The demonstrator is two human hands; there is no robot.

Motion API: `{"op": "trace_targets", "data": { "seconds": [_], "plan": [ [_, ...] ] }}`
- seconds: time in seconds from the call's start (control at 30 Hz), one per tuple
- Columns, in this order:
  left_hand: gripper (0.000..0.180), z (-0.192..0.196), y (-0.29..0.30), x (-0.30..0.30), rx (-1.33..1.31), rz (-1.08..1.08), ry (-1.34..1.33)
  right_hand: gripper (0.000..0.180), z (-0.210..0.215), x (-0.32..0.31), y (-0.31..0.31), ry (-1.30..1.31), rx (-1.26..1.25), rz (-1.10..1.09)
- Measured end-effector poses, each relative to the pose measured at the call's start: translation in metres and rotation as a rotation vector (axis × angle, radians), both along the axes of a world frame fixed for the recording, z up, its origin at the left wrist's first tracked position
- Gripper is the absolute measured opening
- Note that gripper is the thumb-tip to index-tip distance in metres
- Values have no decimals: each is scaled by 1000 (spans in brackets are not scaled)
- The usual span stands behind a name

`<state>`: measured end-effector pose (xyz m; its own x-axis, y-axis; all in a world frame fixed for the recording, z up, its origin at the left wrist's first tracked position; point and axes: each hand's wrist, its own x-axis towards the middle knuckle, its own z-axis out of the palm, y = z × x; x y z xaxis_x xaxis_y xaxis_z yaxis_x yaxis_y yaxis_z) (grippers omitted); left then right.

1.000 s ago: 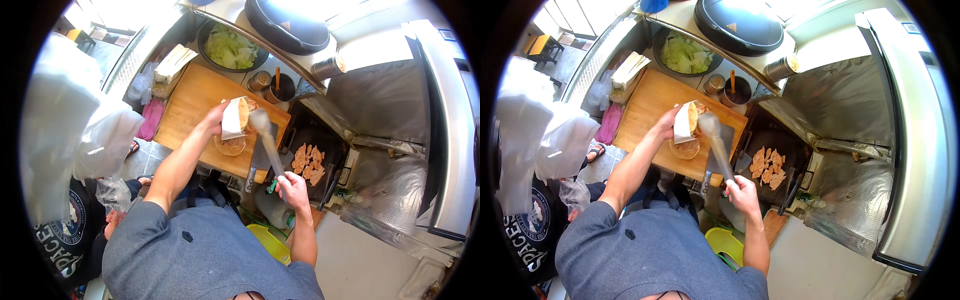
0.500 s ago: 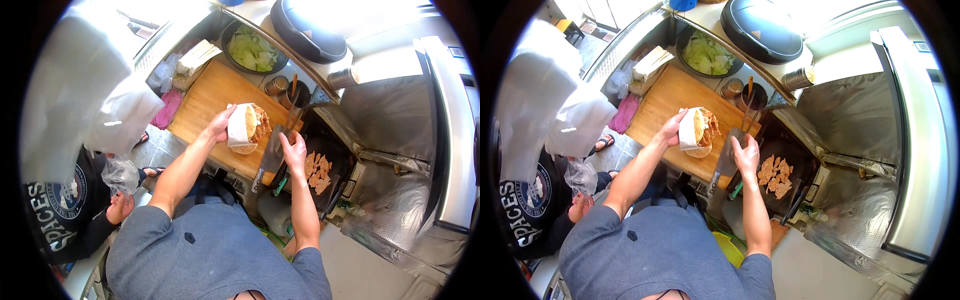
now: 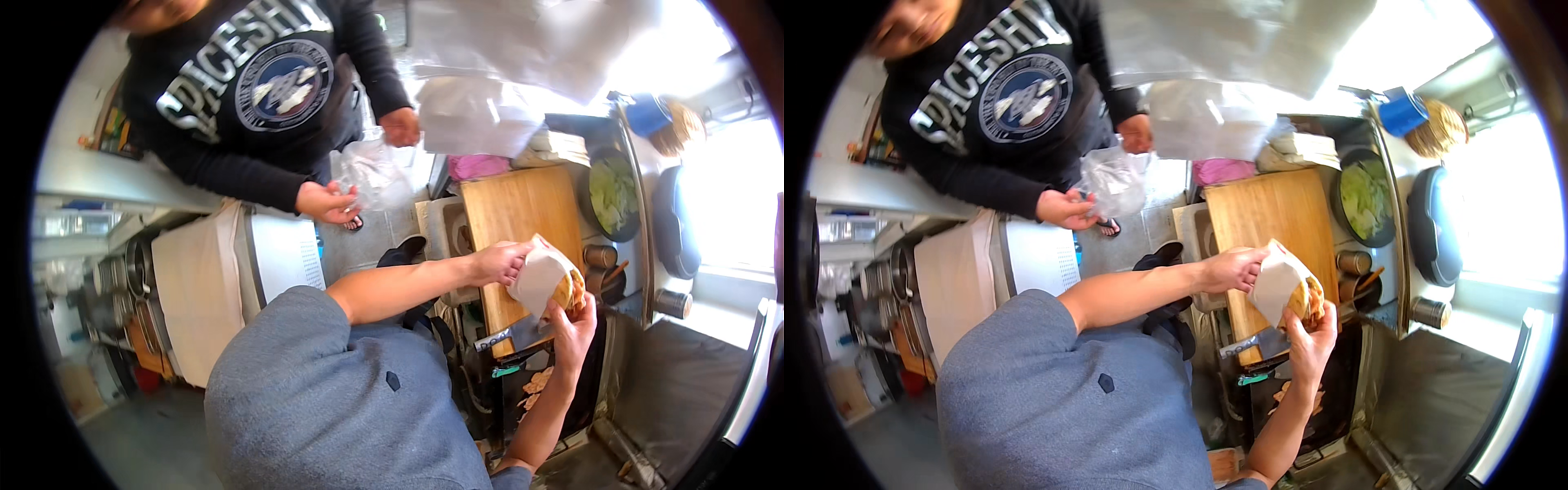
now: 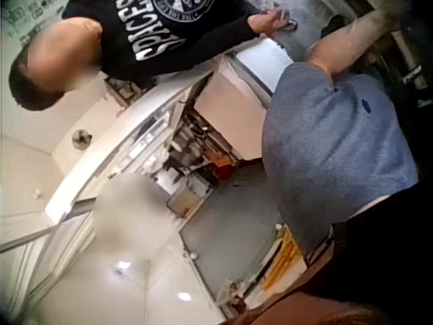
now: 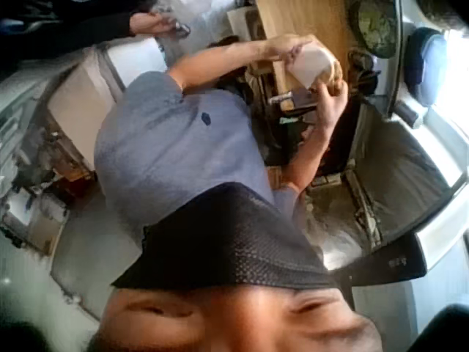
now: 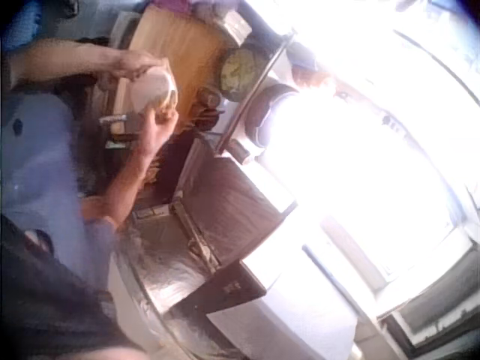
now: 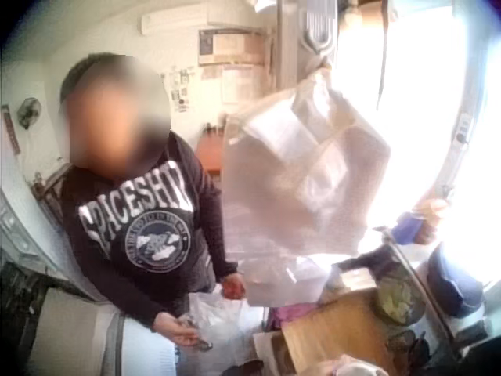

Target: The person cooks sliced meat on a flat-top grill using tongs and a spatula. They then assemble tacos by placing the cooked meat and shredded lettuce onto tortillas, seasoning them, and wrapping them in paper for a customer.

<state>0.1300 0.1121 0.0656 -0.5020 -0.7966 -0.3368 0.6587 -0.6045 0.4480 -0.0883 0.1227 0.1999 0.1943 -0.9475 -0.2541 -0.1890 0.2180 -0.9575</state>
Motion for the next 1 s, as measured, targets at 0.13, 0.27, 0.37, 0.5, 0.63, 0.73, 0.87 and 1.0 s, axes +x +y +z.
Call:
{"op": "trace_targets", "data": {
  "seconds": [0.13, 0.27, 0.37, 0.5, 0.63, 0.73, 0.87, 1.0],
  "plan": [
    [48, -18, 82, 78, 102, 103, -266, 37, 45, 85, -13, 243, -350, 270],
    [44, -75, 168, 146, 364, 355, -330, 46, 78, 192, -23, 392, -936, 632],
    [37, -90, 199, 196, 386, 599, -150, 40, 70, 269, -24, 304, -1028, 803],
    [33, -76, 181, 240, 233, 744, 69, 38, 42, 322, -24, 387, -999, 949],
    [33, -74, 169, 262, 236, 736, 205, 36, 34, 342, -23, 493, -1093, 1074],
    [29, -76, 163, 276, 39, 631, 338, 35, 43, 346, -19, 487, -1160, 1035],
    [26, -109, 160, 288, -123, 560, 800, 30, 51, 349, -23, 576, -1149, 1096],
    [24, -98, 148, 324, 694, 404, 1122, 23, 52, 365, -18, 634, -1278, 1153]
  ]
}}
